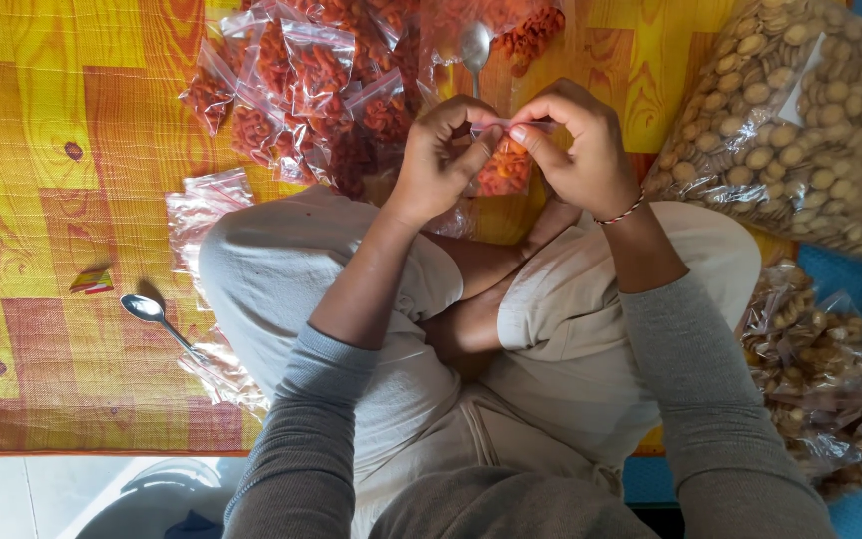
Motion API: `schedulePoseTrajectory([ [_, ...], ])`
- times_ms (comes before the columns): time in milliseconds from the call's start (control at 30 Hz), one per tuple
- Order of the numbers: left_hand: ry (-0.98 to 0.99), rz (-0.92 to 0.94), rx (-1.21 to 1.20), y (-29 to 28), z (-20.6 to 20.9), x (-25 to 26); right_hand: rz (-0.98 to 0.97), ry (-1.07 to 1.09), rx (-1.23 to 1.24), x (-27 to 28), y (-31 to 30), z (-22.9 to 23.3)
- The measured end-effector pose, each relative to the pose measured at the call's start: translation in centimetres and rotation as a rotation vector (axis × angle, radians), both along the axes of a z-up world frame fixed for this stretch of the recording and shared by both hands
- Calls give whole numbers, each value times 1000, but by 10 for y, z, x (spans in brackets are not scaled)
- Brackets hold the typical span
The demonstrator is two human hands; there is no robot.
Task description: Fill small plastic bags with dried red food items using a spoon and seal them.
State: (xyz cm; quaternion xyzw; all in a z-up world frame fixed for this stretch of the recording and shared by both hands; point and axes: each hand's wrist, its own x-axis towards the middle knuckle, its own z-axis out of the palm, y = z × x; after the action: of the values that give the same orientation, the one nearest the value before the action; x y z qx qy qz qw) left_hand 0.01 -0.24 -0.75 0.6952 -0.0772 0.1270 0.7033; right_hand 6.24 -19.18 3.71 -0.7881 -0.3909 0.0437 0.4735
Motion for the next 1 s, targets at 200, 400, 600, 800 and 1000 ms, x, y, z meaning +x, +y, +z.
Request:
schedulePoseTrajectory([
  [200, -49, 22, 76, -1, 3, 0, -18, -47, -61, -2, 0, -10],
  [400, -70, 14, 86, 0, 4, 1, -11, -120, -99, -2, 0, -11],
  [600, -17, 53, 22, 9, -9, 3, -49, -38, -29, 4, -7, -4],
  [800, 52, 66, -65, 9, -14, 3, -66, -85, 7, 4, -8, -4],
  [1000, 59, 66, -66, 8, -14, 3, -76, -105, -20, 4, -8, -6],
])
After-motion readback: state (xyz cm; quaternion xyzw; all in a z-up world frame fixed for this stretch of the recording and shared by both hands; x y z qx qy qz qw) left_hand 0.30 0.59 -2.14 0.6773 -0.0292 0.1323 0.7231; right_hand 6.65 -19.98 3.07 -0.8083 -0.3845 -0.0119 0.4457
